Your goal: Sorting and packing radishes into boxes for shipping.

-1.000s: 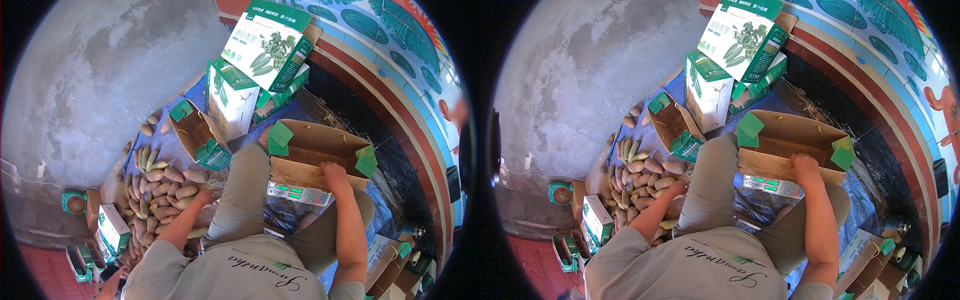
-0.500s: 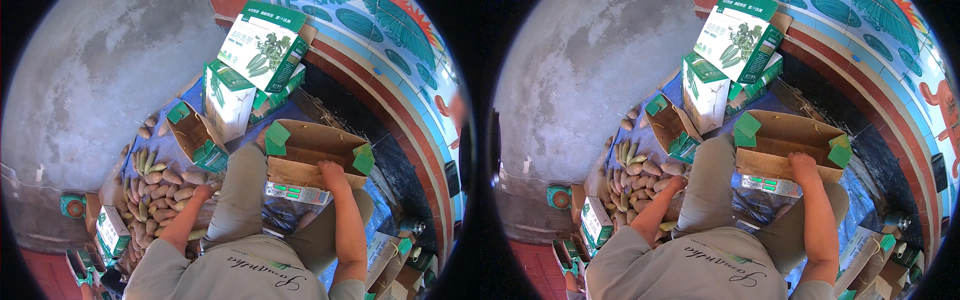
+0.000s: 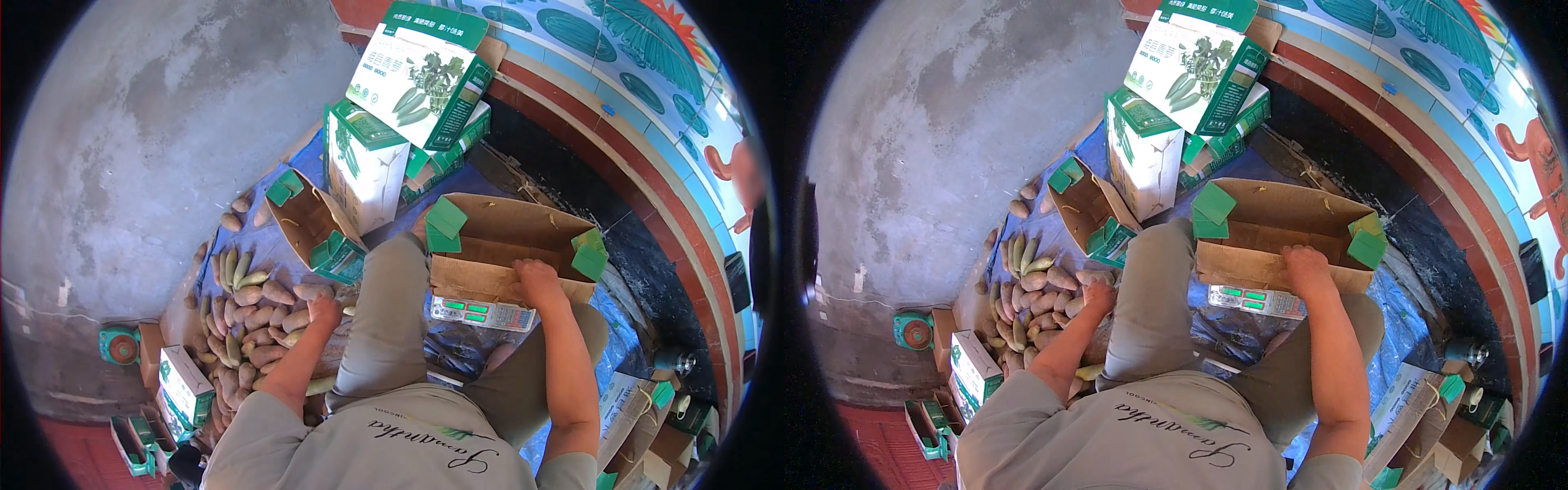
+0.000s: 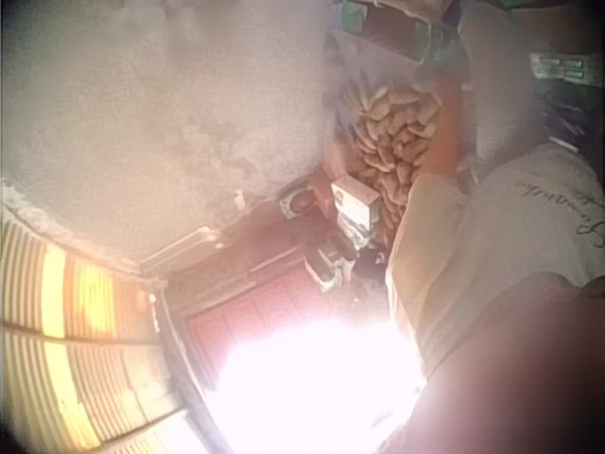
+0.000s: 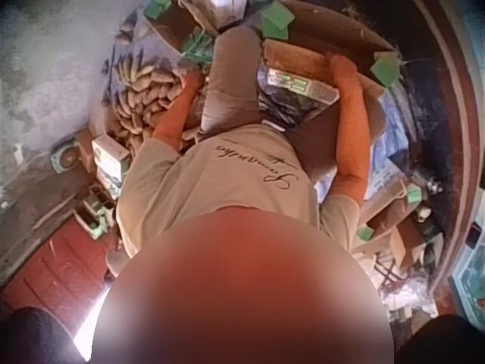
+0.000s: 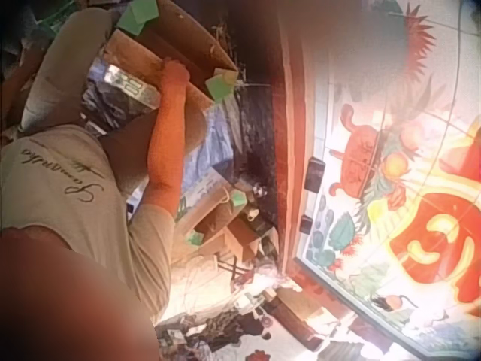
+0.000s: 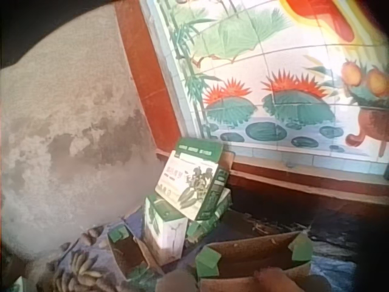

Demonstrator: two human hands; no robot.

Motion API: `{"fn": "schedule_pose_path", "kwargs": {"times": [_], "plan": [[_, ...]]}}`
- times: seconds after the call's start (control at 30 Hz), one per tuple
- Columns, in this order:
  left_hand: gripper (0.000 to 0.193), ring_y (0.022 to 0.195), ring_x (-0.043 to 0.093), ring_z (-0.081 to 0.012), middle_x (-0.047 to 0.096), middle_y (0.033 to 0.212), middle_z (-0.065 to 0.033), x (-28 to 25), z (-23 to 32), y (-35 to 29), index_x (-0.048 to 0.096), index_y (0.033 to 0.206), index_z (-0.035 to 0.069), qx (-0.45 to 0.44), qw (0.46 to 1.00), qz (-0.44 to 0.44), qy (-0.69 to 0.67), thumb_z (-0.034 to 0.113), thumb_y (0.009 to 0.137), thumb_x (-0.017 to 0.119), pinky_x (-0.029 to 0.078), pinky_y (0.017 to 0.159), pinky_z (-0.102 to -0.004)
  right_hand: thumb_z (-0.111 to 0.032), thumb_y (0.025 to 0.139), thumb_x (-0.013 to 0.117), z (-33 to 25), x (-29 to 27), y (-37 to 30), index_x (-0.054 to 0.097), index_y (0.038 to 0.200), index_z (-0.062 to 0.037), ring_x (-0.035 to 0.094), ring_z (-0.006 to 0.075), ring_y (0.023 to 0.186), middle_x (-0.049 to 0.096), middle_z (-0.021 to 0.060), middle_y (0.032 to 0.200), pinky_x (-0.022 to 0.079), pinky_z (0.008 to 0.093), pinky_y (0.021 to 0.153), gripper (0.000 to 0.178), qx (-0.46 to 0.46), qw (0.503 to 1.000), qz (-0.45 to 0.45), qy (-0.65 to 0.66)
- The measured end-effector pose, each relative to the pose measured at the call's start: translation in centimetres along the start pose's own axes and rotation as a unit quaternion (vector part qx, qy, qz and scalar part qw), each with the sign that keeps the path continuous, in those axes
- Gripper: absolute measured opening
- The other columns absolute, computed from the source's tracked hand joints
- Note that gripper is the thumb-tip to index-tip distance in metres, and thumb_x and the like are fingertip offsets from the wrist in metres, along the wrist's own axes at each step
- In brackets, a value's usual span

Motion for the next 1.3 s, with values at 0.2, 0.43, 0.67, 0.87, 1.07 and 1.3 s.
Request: {"fn": "schedule_pose_path", "kwargs": {"times": [0.2, 0.43, 0.67, 0.87, 1.07, 1.3], "plan": [[0.028, 0.108, 0.045, -0.0275, 0.054, 0.103, -0.0082, 0.0, -0.5, -0.6, 0.069, 0.087, 0.015, 0.022, 0.994, 0.096, 0.038, 0.033, 0.084, 0.048, 0.039, 0.085, -0.0458, -0.021, 0.066, 0.066, 0.2, 0.3, 0.1, 0.059, 0.089, -0.0065, 0.058, 0.0288, 0.089, 0.061, 0.0126, 0.089, 0.047, 0.0405, 0.076, 0.028, 0.011, 1.000, -0.007, 0.011], [0.025, 0.099, 0.057, -0.0271, 0.062, 0.103, -0.0102, 0.6, -0.6, -0.9, 0.067, 0.096, 0.017, -0.015, 0.999, -0.024, -0.027, 0.028, 0.082, 0.050, 0.044, 0.080, -0.0433, -0.022, 0.068, 0.068, 0.5, 0.4, -0.1, 0.059, 0.093, -0.0062, 0.057, 0.0286, 0.092, 0.061, 0.0122, 0.092, 0.046, 0.0400, 0.078, 0.031, 0.015, 1.000, -0.013, 0.018], [0.018, 0.076, 0.064, -0.0261, 0.065, 0.084, -0.0101, 5.9, -0.4, 3.9, 0.066, 0.086, 0.014, 0.149, 0.987, 0.021, -0.052, 0.023, 0.076, 0.054, 0.050, 0.065, -0.0359, -0.025, 0.068, 0.068, 0.2, 0.5, 0.4, 0.059, 0.100, -0.0077, 0.057, 0.0290, 0.093, 0.061, 0.0129, 0.094, 0.046, 0.0400, 0.080, 0.038, 0.020, 0.999, -0.033, 0.013], [0.017, 0.052, 0.050, -0.0147, 0.053, 0.062, -0.0045, -2.9, -2.7, 1.2, 0.057, 0.065, 0.005, -0.059, 0.696, 0.036, -0.714, 0.016, 0.077, 0.054, 0.043, 0.053, -0.0287, -0.022, 0.068, 0.067, 0.7, 0.3, -0.1, 0.059, 0.090, -0.0075, 0.058, 0.0282, 0.092, 0.061, 0.0115, 0.091, 0.047, 0.0394, 0.078, 0.027, 0.016, 0.999, 0.006, 0.028], [0.019, 0.057, 0.049, -0.0132, 0.052, 0.061, -0.0047, -15.2, -4.5, -2.4, 0.051, 0.060, 0.002, 0.009, 0.605, 0.146, -0.782, 0.007, 0.078, 0.050, 0.042, 0.055, -0.0262, -0.025, 0.069, 0.068, 0.3, 0.5, 0.3, 0.058, 0.105, -0.0087, 0.057, 0.0289, 0.096, 0.062, 0.0125, 0.096, 0.045, 0.0399, 0.082, 0.041, 0.021, 0.999, -0.032, 0.027], [0.026, 0.063, 0.050, -0.0157, 0.050, 0.064, -0.0058, -28.0, -0.9, -7.0, 0.045, 0.058, 0.005, 0.192, 0.554, 0.204, -0.784, 0.013, 0.082, 0.051, 0.049, 0.073, -0.0345, -0.018, 0.069, 0.064, 0.4, 0.2, 0.3, 0.061, 0.091, -0.0082, 0.058, 0.0279, 0.093, 0.062, 0.0116, 0.092, 0.047, 0.0393, 0.078, 0.024, 0.017, 0.999, 0.006, 0.031]]}}
Point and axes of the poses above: each hand's wrist, its own y-axis towards the middle knuckle, its own x-axis out of the palm, z = x × y, the point moved 9 cm from there along y, towards the middle knuckle
